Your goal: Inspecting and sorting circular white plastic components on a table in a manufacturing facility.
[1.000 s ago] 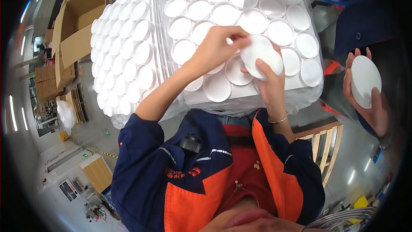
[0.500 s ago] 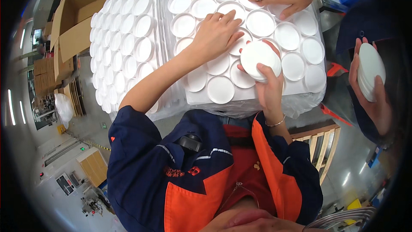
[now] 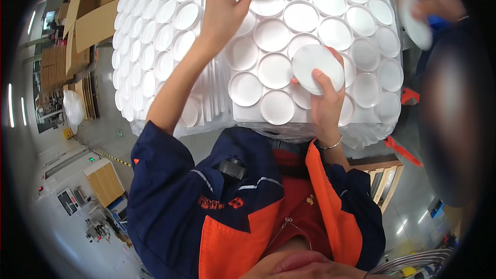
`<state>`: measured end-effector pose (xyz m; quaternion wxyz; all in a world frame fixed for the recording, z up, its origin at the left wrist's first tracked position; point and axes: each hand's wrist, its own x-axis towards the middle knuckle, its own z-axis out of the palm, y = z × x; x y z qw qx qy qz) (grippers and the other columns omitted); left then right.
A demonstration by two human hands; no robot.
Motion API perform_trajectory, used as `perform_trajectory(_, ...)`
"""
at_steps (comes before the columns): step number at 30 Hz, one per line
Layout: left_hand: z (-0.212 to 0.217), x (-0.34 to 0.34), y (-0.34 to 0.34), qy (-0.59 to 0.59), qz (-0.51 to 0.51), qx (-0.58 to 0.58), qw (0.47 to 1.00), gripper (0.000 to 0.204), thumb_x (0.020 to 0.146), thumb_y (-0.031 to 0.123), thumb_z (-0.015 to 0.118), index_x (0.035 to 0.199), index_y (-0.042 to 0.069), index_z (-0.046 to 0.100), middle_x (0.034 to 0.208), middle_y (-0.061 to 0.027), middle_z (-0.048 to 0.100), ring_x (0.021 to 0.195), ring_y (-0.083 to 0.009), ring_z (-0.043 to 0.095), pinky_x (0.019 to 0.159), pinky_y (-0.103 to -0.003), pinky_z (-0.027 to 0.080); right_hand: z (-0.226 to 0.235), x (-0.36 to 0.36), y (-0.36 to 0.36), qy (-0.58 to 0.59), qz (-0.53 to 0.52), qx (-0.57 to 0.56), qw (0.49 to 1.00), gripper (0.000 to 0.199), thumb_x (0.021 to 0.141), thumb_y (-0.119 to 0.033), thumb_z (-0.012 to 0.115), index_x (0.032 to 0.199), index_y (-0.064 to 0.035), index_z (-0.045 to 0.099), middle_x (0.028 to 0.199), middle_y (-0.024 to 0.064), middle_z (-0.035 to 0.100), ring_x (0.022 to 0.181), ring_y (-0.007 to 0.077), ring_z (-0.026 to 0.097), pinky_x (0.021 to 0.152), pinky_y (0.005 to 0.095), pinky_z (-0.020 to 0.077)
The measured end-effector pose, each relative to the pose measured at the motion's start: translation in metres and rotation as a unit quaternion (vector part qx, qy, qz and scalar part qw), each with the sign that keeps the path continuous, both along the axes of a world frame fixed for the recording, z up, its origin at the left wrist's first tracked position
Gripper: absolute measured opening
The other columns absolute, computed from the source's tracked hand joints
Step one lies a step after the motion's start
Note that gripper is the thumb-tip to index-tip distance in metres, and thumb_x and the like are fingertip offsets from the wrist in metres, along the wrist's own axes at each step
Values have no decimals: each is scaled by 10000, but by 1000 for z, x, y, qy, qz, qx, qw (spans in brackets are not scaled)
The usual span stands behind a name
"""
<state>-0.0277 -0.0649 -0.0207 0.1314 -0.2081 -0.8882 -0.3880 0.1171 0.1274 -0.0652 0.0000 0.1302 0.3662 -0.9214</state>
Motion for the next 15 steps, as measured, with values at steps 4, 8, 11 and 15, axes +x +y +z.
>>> perform_trajectory(4,-26,-24,-21,126,-89,-214,965,120,898,113,676,950,87,780,928,-56,708,796,-231,672,744,-341,517,2,-1,-2,-26,-9,33,999,632,866,-54,606,1454,-12,380,1312,187,528,1156,339,602,785,462,616)
perform_trajectory(8,-49,-12,-23,92,-132,-313,936,200,914,174,670,1086,90,729,1039,-68,683,923,-245,647,866,-386,486,4,3,-1,-46,-28,60,997,643,866,-61,600,1463,-20,366,1315,185,537,1163,361,614,768,459,618)
perform_trajectory(11,-58,-4,-17,110,-126,-329,929,301,929,223,663,1192,77,669,1173,-90,653,984,-272,635,914,-411,477,4,4,0,-54,-16,65,996,648,867,-67,597,1468,-22,358,1320,188,537,1155,371,625,765,455,617)
perform_trajectory(15,-50,-5,-10,84,-111,-365,921,361,960,293,630,1241,66,627,1288,-104,618,1037,-297,625,956,-427,457,3,0,-3,-42,15,48,998,644,872,-67,604,1466,-22,359,1319,186,537,1161,365,617,782,458,617)
